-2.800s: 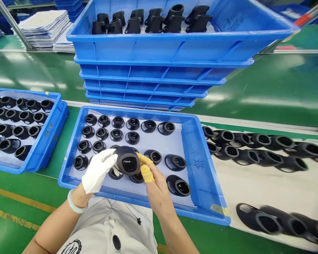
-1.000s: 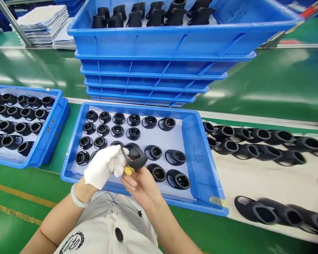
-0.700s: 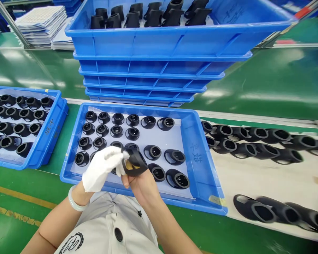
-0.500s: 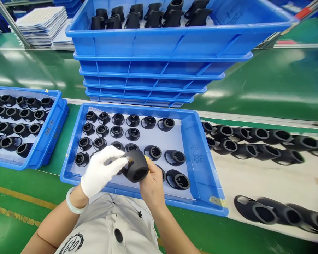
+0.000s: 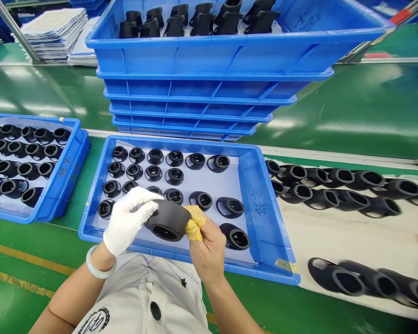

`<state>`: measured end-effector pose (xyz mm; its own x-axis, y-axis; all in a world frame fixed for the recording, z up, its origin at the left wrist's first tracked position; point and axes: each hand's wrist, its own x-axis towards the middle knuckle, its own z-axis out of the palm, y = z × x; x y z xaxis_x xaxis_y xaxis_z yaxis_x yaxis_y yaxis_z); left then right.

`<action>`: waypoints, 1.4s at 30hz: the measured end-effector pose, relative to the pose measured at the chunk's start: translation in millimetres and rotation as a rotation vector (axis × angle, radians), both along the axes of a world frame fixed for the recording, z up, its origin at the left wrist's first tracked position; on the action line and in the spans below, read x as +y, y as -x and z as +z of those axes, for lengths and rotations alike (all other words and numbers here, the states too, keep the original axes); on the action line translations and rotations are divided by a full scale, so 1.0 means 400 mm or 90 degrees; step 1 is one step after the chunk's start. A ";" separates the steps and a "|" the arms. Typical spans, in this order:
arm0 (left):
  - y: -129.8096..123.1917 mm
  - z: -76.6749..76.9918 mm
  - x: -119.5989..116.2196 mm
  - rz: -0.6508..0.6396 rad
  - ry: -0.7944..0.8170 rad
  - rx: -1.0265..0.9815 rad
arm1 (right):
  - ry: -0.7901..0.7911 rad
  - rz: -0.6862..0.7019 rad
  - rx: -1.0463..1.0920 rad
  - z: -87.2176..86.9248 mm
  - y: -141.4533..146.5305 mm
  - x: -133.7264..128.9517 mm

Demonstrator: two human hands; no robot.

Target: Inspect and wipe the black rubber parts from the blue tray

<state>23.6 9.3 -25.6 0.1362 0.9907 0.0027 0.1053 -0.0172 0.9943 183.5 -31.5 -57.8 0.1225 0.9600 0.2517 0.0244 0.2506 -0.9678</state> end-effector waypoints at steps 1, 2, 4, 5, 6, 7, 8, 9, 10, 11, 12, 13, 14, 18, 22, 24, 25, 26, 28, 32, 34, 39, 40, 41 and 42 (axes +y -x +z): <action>-0.001 -0.002 0.003 0.012 0.039 -0.014 | 0.014 0.024 0.024 0.002 0.000 -0.003; -0.002 -0.005 0.005 0.019 0.078 -0.032 | 0.036 0.058 0.051 0.005 -0.001 -0.006; -0.004 -0.013 0.010 0.017 0.128 -0.077 | 0.095 0.142 0.117 0.012 0.000 -0.013; -0.006 -0.019 0.011 0.014 0.135 -0.098 | 0.127 0.178 0.152 0.016 0.002 -0.016; -0.007 -0.025 0.012 0.010 0.135 -0.113 | 0.156 0.200 0.185 0.020 0.003 -0.018; -0.008 -0.031 0.011 0.013 0.130 -0.122 | 0.180 0.210 0.215 0.025 0.006 -0.018; -0.008 -0.037 0.009 0.023 0.129 -0.123 | 0.201 0.210 0.240 0.029 0.009 -0.018; -0.008 -0.042 0.008 0.033 0.132 -0.122 | 0.219 0.203 0.259 0.032 0.012 -0.017; -0.008 -0.046 0.006 0.038 0.138 -0.123 | 0.233 0.195 0.271 0.034 0.014 -0.015; -0.008 -0.048 0.004 0.036 0.148 -0.129 | 0.245 0.189 0.282 0.035 0.017 -0.012; -0.008 -0.049 0.002 0.030 0.165 -0.143 | 0.257 0.182 0.292 0.036 0.019 -0.009; -0.008 -0.048 0.002 0.019 0.187 -0.161 | 0.268 0.174 0.301 0.036 0.021 -0.006; -0.008 -0.045 0.001 0.009 0.209 -0.180 | 0.278 0.166 0.308 0.035 0.023 -0.003; -0.012 -0.033 0.005 0.013 0.239 -0.218 | 0.310 0.133 0.295 0.029 0.029 0.005; -0.013 -0.033 0.008 0.034 0.237 -0.183 | 0.312 0.123 0.258 0.017 0.031 0.009; -0.012 -0.037 0.009 0.043 0.233 -0.169 | 0.312 0.116 0.234 0.006 0.029 0.013; -0.012 -0.039 0.009 0.051 0.229 -0.166 | 0.308 0.099 0.210 -0.001 0.027 0.015; -0.012 -0.041 0.009 0.061 0.226 -0.161 | 0.302 0.073 0.173 -0.009 0.024 0.017; -0.014 -0.045 0.010 0.088 0.220 -0.134 | 0.263 0.015 0.074 -0.024 0.017 0.021; -0.026 -0.048 0.010 0.136 0.219 -0.041 | 0.155 0.015 -0.124 -0.042 0.011 0.019; -0.031 -0.050 0.010 0.139 0.218 0.003 | 0.151 0.039 -0.220 -0.044 0.010 0.018; -0.020 -0.056 0.009 0.053 0.214 0.080 | 0.202 0.045 -0.326 -0.063 -0.044 0.062; -0.014 -0.057 0.009 0.038 0.210 0.083 | 0.220 0.018 -0.346 -0.072 -0.070 0.083; -0.008 -0.058 0.010 0.031 0.208 0.084 | 0.243 -0.017 -0.379 -0.081 -0.100 0.106; -0.003 -0.058 0.010 0.026 0.208 0.085 | 0.272 -0.048 -0.427 -0.091 -0.132 0.130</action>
<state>24.6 13.3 -49.0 0.0737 0.9411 -0.3301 0.2286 0.3062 0.9241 236.2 20.6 -94.2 0.1445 0.9851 -0.0935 0.6380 -0.1650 -0.7522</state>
